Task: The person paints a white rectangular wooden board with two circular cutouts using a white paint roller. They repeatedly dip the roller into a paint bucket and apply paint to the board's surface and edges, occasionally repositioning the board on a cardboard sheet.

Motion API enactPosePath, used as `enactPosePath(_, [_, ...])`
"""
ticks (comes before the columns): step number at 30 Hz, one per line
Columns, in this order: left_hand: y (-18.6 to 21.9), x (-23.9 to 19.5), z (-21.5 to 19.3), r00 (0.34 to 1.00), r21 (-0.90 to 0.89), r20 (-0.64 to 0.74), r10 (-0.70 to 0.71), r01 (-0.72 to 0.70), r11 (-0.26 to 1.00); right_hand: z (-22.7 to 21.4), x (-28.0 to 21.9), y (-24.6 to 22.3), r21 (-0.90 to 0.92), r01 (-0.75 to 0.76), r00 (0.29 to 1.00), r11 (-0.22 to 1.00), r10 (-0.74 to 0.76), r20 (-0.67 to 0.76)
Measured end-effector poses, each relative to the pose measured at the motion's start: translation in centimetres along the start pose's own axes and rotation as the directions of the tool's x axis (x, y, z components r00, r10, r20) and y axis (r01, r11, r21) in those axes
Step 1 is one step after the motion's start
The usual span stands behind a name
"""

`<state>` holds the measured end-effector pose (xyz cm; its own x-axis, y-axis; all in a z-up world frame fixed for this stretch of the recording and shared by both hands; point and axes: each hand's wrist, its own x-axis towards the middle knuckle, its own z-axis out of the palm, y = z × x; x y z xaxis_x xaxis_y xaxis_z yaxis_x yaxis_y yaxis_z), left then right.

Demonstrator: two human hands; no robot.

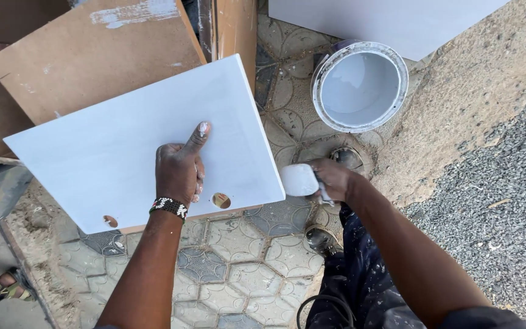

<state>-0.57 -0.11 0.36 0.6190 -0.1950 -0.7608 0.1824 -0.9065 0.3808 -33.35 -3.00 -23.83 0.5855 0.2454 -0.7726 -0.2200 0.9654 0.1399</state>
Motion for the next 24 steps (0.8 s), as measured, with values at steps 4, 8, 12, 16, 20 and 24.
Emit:
enactPosePath(4, [-0.1,0.0,-0.1,1.0,-0.001,-0.004,-0.008,0.008,1.0,4.7,2.2,-0.6,-0.146,-0.095,0.988,0.985,0.112,0.108])
enactPosePath(8, [-0.1,0.1,0.1,1.0,-0.009,-0.006,-0.018,0.018,1.0,9.3,1.3,-5.6,-0.354,-0.004,0.995,0.935,0.039,0.093])
enactPosePath(12, [0.1,0.1,0.1,1.0,-0.008,0.001,-0.02,0.02,1.0,7.0,6.4,-7.3,-0.31,-0.012,0.992,0.951,0.05,0.114])
enactPosePath(16, [-0.1,0.3,0.0,1.0,-0.003,0.01,-0.029,0.029,1.0,8.8,7.1,-11.4,-0.206,0.067,0.977,0.976,-0.022,0.213])
enactPosePath(20, [0.4,0.2,0.0,0.999,-0.023,0.014,-0.04,0.04,0.999,10.0,9.2,-16.6,-0.225,0.188,0.959,0.956,-0.129,0.251])
enactPosePath(24, [0.3,0.3,-0.1,0.998,-0.016,0.036,-0.048,0.049,0.999,12.3,9.4,-21.5,-0.244,0.292,0.923,0.925,-0.206,0.326])
